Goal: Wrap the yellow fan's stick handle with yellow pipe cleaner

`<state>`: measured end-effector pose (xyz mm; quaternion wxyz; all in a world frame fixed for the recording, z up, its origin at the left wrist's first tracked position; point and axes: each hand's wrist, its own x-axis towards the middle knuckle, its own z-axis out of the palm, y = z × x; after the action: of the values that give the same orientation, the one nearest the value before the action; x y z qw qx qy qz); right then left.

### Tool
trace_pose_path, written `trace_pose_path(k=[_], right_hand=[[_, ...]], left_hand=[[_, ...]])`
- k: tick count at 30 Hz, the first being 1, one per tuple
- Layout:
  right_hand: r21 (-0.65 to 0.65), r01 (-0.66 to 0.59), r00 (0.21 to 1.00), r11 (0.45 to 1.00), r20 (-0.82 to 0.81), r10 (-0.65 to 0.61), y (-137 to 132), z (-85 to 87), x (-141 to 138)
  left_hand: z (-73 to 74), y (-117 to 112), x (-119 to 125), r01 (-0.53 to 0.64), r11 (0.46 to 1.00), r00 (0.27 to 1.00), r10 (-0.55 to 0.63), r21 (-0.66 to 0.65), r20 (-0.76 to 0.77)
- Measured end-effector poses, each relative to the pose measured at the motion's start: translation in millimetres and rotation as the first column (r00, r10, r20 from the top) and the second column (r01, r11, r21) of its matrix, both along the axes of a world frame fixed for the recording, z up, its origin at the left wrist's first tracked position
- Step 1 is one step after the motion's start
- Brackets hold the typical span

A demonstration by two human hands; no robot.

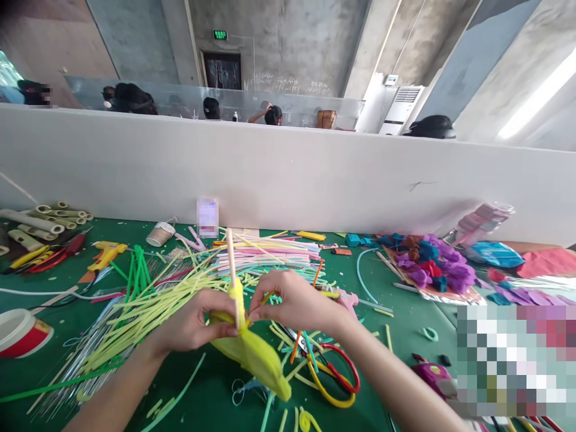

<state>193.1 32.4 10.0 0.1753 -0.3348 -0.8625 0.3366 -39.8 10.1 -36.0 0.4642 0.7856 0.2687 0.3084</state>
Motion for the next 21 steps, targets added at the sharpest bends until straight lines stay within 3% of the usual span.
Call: trace_pose_path(k=[3, 6, 14, 19, 21], right_hand=[[-0.108, 0.054, 0.988, 0.993, -0.139, -0.068, -18.9, -24.9, -12.4], [-0.122, 0.088, 0.954, 0.989, -0.275, -0.119, -40.0, -43.3, -23.7], [-0.041, 0.145, 0.937, 0.989, -0.317, -0.150, -58.0, -43.8, -31.7], [0.093, 0.132, 0.898, 0.987, -0.433, -0.079, -55.8, -58.3, -42.7], [0.108, 0.139, 0.882, 0.984, -0.465, -0.073, -55.2, -62.8, -46.2]], left_hand=[[3.1, 14.3, -14.7, 0.180, 0.981, 0.983, -0.182, -0.068, -0.038], [-0.9, 20.5, -22.4, 0.231, 0.967, 0.971, -0.235, -0.113, -0.031], [-8.8, 17.5, -26.9, 0.201, 0.968, 0.979, -0.203, -0.149, 0.002], [-17.3, 25.1, -32.2, 0.290, 0.935, 0.957, -0.285, -0.204, 0.056], [-21.1, 27.6, -34.2, 0.267, 0.943, 0.964, -0.263, -0.199, 0.044]])
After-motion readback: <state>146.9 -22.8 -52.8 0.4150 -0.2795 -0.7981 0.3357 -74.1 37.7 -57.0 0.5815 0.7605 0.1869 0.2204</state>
